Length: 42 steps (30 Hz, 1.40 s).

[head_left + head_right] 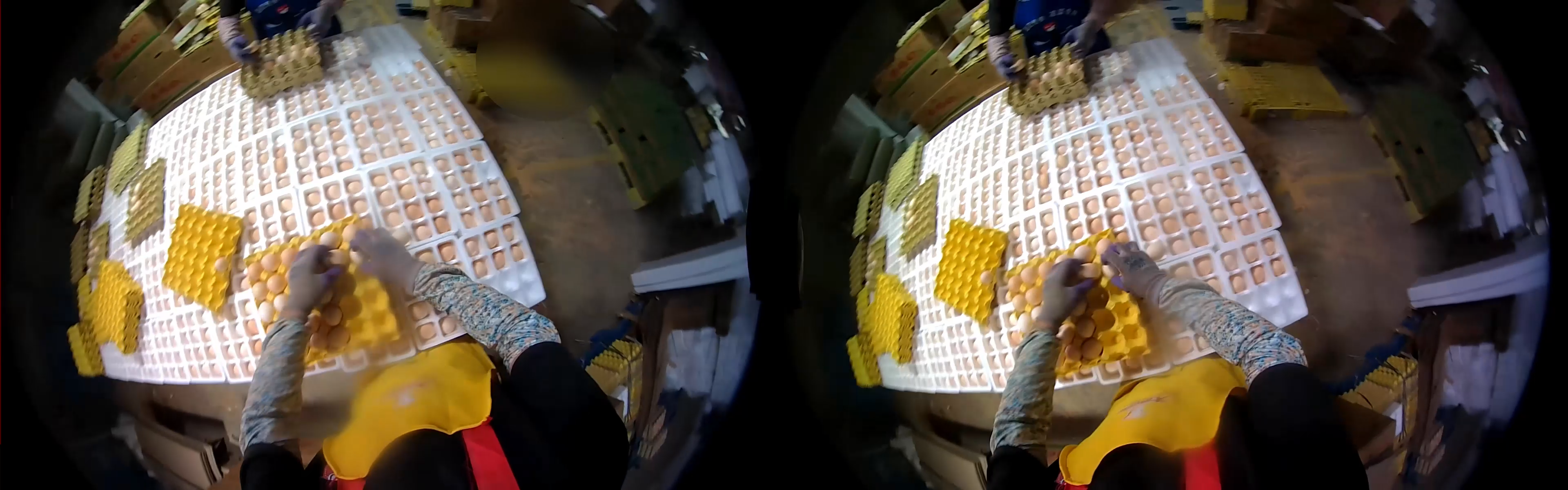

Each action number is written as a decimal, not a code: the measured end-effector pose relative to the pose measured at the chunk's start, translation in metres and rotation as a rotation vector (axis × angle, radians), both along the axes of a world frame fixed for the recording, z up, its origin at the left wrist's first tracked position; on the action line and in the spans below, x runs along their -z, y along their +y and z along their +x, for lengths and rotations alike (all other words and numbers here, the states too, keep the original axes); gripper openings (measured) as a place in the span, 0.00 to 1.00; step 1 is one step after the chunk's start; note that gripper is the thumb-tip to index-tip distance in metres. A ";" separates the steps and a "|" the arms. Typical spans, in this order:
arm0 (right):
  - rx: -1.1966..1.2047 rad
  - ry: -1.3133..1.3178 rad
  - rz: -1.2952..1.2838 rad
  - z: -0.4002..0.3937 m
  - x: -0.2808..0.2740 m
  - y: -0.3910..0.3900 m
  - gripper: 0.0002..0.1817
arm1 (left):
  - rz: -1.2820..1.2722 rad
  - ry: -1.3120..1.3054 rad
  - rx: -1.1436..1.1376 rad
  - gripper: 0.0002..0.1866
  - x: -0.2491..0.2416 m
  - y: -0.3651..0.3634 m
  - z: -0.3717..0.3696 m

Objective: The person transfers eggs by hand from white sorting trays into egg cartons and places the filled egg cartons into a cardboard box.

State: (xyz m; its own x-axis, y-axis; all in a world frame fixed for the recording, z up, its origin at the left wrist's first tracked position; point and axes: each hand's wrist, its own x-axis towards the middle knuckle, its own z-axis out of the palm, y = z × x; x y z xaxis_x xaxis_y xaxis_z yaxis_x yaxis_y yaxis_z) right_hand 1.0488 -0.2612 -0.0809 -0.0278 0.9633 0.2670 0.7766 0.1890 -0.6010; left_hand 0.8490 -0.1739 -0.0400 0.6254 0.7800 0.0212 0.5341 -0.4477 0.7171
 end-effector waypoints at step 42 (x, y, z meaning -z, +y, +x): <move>0.293 -0.323 -0.325 -0.064 -0.032 0.062 0.17 | 0.268 0.590 0.406 0.19 -0.042 0.087 0.012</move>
